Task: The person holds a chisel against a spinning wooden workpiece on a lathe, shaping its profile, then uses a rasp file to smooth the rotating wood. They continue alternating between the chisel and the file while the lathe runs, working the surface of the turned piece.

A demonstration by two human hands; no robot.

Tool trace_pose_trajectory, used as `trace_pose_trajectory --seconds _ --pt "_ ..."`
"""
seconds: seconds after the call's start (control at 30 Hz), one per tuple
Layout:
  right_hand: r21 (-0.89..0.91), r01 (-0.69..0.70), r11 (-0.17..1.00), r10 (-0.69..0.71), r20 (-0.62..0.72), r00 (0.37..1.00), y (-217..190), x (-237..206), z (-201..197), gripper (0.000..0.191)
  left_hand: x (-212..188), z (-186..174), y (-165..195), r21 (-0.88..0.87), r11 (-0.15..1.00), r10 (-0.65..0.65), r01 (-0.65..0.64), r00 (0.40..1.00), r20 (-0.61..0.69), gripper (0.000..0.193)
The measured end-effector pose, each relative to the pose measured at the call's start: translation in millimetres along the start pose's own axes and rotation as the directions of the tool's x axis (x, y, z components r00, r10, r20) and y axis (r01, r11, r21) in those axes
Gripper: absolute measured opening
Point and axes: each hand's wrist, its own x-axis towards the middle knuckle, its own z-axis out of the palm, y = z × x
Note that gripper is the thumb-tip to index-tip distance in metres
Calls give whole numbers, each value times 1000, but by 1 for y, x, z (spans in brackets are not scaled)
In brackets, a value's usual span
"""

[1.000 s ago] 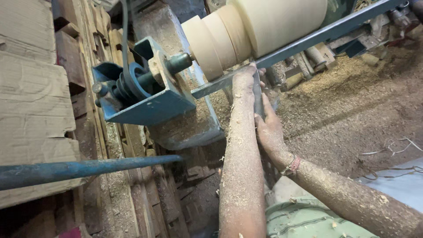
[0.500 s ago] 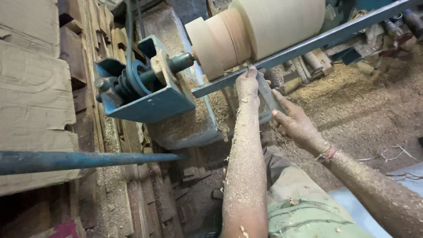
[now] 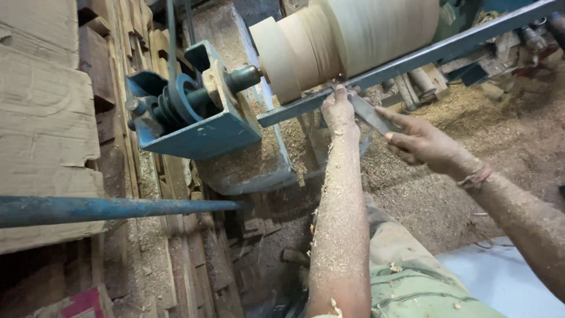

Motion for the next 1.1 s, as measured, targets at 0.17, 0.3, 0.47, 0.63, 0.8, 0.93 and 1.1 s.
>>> trace_pose_trajectory --seconds 0.17,0.3,0.47,0.63,0.8,0.93,1.1 --pt "-32 65 997 -64 40 997 12 1 -4 71 -7 -19 3 112 994 2 -15 993 117 33" --pt "207 -9 978 13 -19 1000 47 -15 24 72 -18 -45 9 363 931 -74 -43 950 303 39" --pt "308 90 947 -44 -151 988 70 -28 56 72 -24 -45 19 407 913 -181 41 932 313 34" --pt "300 176 938 -118 -203 972 58 -32 62 70 -23 -39 32 413 908 -117 -70 904 410 30" --pt "321 184 929 -124 -198 972 41 -18 70 70 -6 -28 26 433 901 -46 -30 985 164 35" --pt "291 172 941 -108 -222 969 35 -14 76 71 6 -28 23 423 906 -32 -21 992 119 38" --pt "163 108 981 -77 -185 980 28 -13 61 71 12 -28 21 394 919 -39 -11 992 118 36"
